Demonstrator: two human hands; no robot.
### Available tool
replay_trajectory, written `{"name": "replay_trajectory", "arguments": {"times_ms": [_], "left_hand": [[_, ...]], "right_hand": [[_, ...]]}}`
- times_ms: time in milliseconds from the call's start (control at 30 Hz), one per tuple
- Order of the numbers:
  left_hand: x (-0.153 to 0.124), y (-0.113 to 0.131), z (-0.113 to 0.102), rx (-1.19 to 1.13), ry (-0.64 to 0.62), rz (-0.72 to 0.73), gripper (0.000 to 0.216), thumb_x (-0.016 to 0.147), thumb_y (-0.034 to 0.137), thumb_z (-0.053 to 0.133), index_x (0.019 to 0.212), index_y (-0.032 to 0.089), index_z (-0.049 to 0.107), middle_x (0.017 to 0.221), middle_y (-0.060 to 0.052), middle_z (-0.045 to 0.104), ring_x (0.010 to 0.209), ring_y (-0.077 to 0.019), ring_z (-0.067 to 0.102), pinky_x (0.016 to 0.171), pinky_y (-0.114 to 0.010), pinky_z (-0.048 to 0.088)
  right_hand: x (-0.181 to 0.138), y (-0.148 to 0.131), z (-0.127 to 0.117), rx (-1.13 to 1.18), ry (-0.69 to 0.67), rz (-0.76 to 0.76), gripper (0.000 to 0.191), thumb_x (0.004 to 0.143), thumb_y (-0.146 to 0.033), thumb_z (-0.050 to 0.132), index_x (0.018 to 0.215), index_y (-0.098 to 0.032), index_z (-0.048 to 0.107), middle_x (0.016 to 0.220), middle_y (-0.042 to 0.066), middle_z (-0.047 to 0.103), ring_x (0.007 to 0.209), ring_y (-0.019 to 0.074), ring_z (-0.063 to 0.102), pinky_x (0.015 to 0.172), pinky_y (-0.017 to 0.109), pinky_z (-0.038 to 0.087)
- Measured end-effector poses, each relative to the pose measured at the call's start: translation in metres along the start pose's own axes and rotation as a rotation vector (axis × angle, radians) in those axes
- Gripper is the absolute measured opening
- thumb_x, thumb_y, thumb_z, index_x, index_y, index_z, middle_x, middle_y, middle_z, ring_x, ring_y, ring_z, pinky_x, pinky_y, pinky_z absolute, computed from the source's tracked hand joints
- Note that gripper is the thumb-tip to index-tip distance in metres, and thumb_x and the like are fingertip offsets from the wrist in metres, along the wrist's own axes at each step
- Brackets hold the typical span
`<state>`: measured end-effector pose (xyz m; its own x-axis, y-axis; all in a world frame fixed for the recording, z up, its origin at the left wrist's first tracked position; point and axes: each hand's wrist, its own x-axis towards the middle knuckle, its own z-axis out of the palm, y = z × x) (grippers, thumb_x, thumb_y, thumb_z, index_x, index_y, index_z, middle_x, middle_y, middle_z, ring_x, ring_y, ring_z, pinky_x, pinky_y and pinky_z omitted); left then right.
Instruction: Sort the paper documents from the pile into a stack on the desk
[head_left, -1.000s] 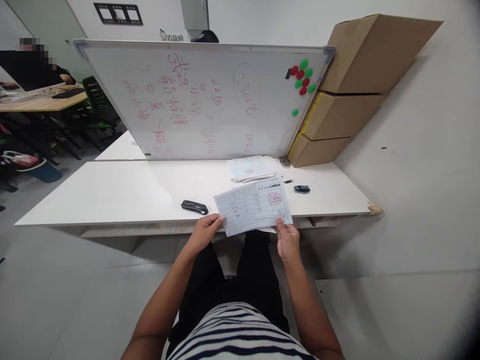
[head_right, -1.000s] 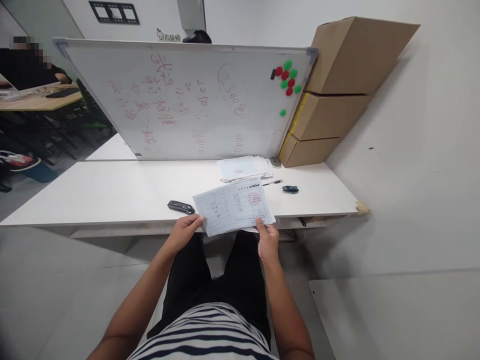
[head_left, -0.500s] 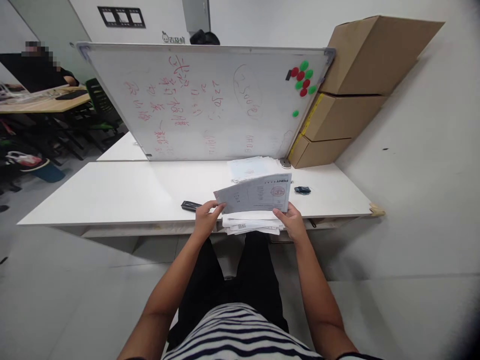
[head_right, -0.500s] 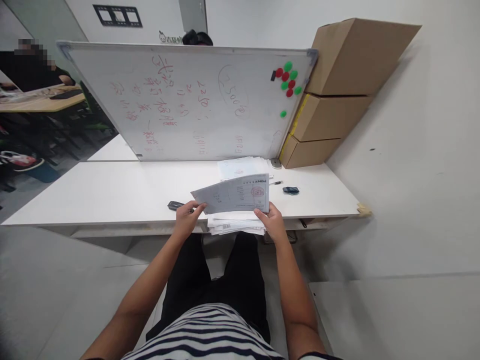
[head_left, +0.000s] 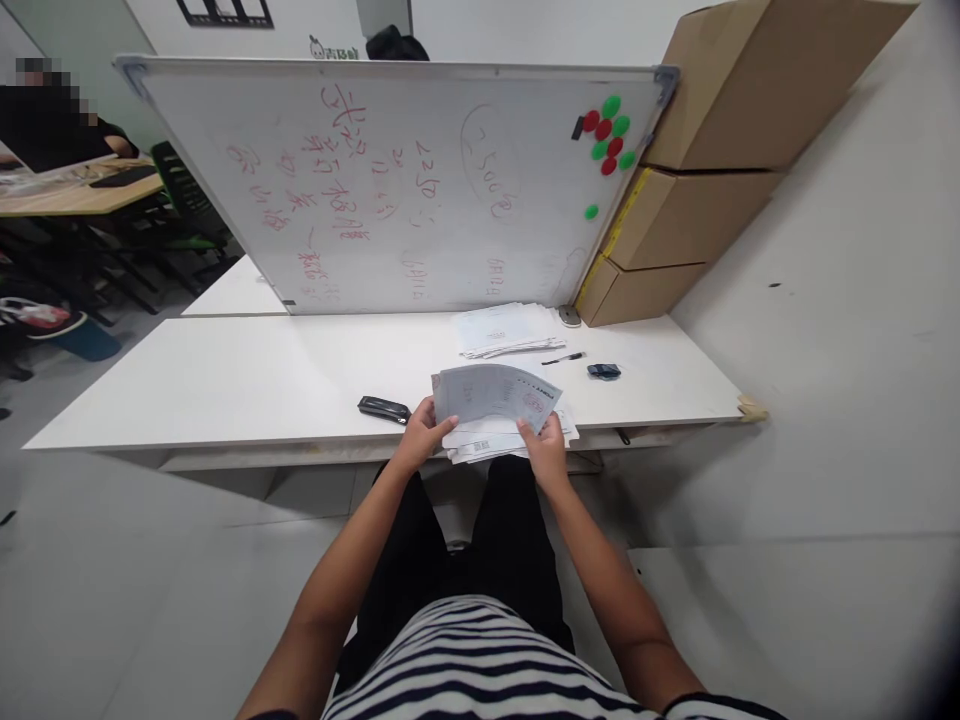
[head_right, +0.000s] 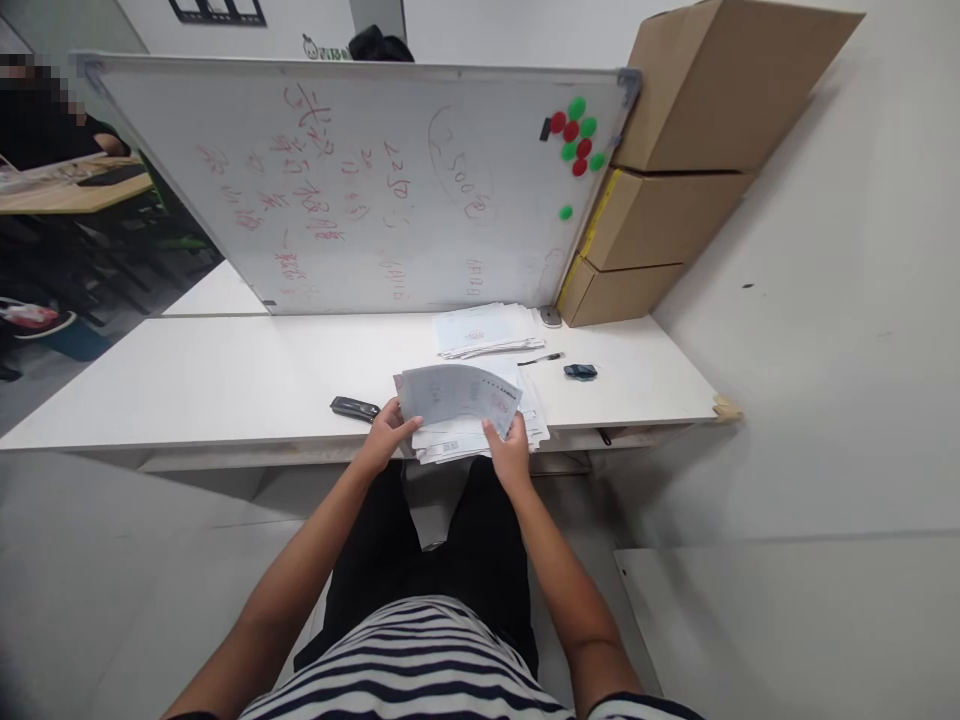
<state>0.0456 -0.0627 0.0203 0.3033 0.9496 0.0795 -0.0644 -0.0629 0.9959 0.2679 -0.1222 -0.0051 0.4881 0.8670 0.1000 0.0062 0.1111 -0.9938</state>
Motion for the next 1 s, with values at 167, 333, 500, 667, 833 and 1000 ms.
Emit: {"name": "replay_trajectory", "arguments": {"times_ms": [167, 333, 500, 667, 833, 1000], "left_hand": [[-0.005, -0.009, 0.002, -0.047, 0.033, -0.090, 0.055, 0.073, 0.046, 0.071, 0.120, 0.020, 0.058, 0.123, -0.009, 0.064, 0.114, -0.0241, 0.059, 0.100, -0.039, 0.045], [-0.007, -0.017, 0.001, -0.051, 0.068, -0.102, 0.048, 0.072, 0.050, 0.070, 0.109, 0.019, 0.065, 0.116, -0.007, 0.068, 0.110, -0.0244, 0.061, 0.100, -0.040, 0.044], [-0.012, -0.017, 0.001, -0.152, 0.156, -0.133, 0.048, 0.073, 0.049, 0.070, 0.109, 0.017, 0.067, 0.114, -0.008, 0.069, 0.111, -0.0260, 0.060, 0.102, -0.044, 0.042], [-0.018, -0.017, 0.004, -0.159, 0.143, -0.128, 0.046, 0.078, 0.048, 0.065, 0.112, 0.018, 0.066, 0.116, -0.008, 0.068, 0.117, -0.0259, 0.057, 0.106, -0.043, 0.038], [-0.031, -0.004, 0.000, 0.038, 0.080, -0.035, 0.049, 0.084, 0.048, 0.056, 0.125, 0.021, 0.058, 0.127, -0.007, 0.062, 0.123, -0.0242, 0.052, 0.109, -0.041, 0.036], [-0.025, 0.015, -0.052, 0.378, 0.041, 0.032, 0.074, 0.085, 0.045, 0.057, 0.148, 0.029, 0.023, 0.139, -0.009, 0.050, 0.122, -0.0231, 0.051, 0.101, -0.039, 0.042]], "right_hand": [[-0.010, 0.000, 0.010, 0.113, 0.070, 0.002, 0.048, 0.077, -0.045, 0.066, 0.115, -0.020, 0.050, 0.121, 0.011, 0.062, 0.111, 0.0220, 0.059, 0.097, 0.039, 0.045], [-0.018, -0.004, 0.020, 0.152, 0.050, 0.009, 0.049, 0.079, -0.046, 0.064, 0.119, -0.021, 0.050, 0.123, 0.011, 0.062, 0.114, 0.0227, 0.058, 0.098, 0.040, 0.044], [-0.030, 0.003, 0.021, -0.008, 0.005, 0.022, 0.051, 0.079, -0.049, 0.064, 0.118, -0.018, 0.054, 0.117, 0.012, 0.065, 0.110, 0.0254, 0.060, 0.099, 0.044, 0.042], [-0.038, 0.015, 0.024, -0.154, 0.081, -0.082, 0.045, 0.085, -0.047, 0.055, 0.120, -0.018, 0.052, 0.115, 0.012, 0.066, 0.110, 0.0242, 0.060, 0.097, 0.041, 0.043], [-0.049, 0.017, 0.022, -0.325, 0.043, -0.046, 0.042, 0.087, -0.050, 0.049, 0.111, -0.016, 0.059, 0.106, 0.014, 0.069, 0.103, 0.0276, 0.063, 0.089, 0.041, 0.047], [-0.056, 0.004, 0.005, -0.319, 0.013, -0.020, 0.046, 0.086, -0.050, 0.052, 0.116, -0.016, 0.062, 0.113, 0.013, 0.068, 0.108, 0.0288, 0.061, 0.093, 0.043, 0.046]]}}
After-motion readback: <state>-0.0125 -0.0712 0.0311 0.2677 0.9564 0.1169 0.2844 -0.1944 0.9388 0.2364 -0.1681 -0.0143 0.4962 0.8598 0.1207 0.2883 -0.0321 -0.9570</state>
